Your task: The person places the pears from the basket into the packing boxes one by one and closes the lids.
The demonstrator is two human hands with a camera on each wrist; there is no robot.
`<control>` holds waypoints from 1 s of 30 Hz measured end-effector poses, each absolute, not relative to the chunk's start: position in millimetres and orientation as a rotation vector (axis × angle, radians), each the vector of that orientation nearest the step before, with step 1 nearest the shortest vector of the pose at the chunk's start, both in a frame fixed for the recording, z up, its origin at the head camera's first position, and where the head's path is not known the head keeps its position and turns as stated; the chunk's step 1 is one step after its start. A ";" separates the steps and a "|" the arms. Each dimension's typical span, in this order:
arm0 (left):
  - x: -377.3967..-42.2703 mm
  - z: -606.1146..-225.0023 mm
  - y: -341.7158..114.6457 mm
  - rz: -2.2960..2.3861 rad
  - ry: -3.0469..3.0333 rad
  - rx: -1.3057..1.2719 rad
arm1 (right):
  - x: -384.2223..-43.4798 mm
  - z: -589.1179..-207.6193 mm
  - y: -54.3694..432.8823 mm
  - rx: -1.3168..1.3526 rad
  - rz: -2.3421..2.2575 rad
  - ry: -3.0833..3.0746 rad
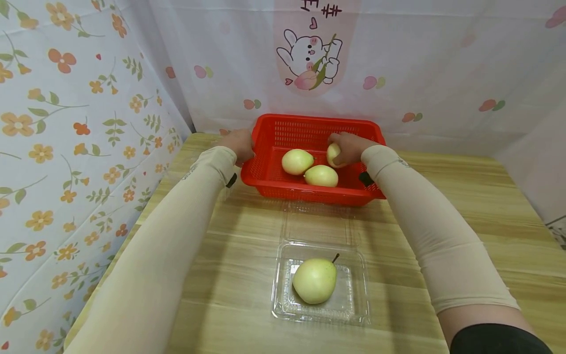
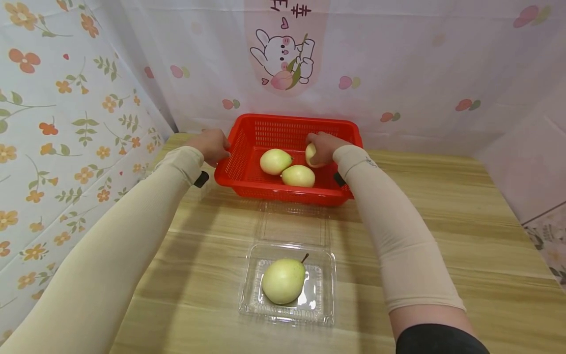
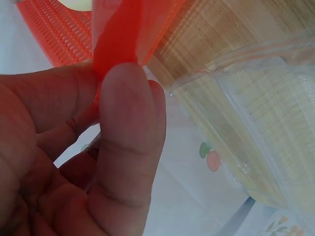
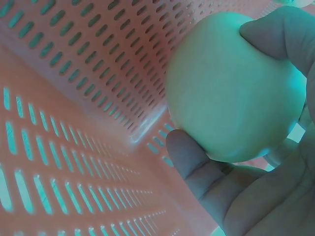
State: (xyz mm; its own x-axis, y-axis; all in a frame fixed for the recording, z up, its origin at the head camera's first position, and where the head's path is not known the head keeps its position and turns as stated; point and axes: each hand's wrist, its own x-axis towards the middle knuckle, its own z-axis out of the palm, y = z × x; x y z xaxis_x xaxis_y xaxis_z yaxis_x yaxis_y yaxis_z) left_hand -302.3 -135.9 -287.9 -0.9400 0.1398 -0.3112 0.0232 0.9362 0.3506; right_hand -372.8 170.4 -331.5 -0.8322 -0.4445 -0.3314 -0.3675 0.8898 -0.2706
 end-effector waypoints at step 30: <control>-301.2 -287.5 -136.0 0.485 2.780 0.128 | -364.3 -328.6 175.7 -0.589 -0.298 2.683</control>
